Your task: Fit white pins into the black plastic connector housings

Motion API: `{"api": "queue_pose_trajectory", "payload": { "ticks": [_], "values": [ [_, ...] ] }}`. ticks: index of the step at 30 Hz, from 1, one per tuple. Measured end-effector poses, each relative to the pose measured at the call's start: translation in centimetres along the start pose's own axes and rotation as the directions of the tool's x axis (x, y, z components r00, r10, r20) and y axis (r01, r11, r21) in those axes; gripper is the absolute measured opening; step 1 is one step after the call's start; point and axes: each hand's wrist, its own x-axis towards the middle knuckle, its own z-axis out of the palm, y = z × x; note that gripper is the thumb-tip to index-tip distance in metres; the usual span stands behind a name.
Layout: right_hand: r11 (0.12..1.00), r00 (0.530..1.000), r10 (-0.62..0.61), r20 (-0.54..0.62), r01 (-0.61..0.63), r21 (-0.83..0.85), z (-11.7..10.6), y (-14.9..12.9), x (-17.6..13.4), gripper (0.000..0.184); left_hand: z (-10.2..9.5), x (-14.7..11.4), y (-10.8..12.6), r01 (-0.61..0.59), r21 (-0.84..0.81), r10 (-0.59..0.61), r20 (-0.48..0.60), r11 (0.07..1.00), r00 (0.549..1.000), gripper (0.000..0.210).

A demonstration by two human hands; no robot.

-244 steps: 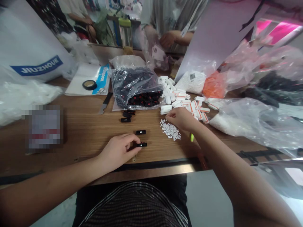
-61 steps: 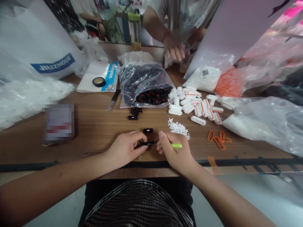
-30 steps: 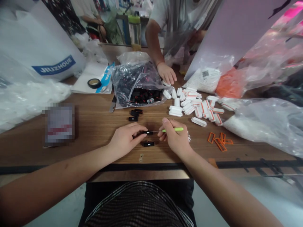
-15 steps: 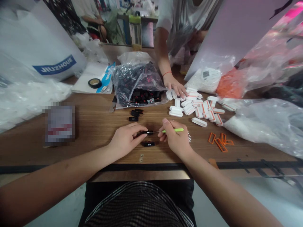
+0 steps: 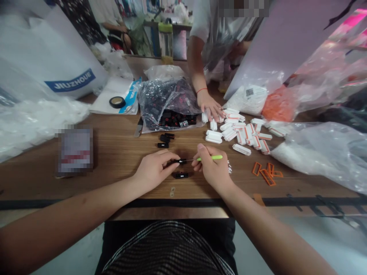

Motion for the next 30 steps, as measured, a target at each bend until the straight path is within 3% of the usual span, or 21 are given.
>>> {"api": "queue_pose_trajectory", "payload": {
  "ticks": [16, 30],
  "values": [
    [0.999, 0.999, -0.023, 0.033, 0.025, -0.047, 0.23, 0.13, -0.32, 0.046, 0.14, -0.04, -0.11, 0.002, 0.01, -0.001, -0.004, 1.0, 1.0, 0.013],
    [0.999, 0.999, -0.052, 0.015, 0.052, 0.008, 0.01, 0.57, -0.56, 0.045, -0.02, -0.02, 0.07, -0.005, 0.008, 0.005, -0.001, 1.0, 1.0, 0.014]
  ]
}}
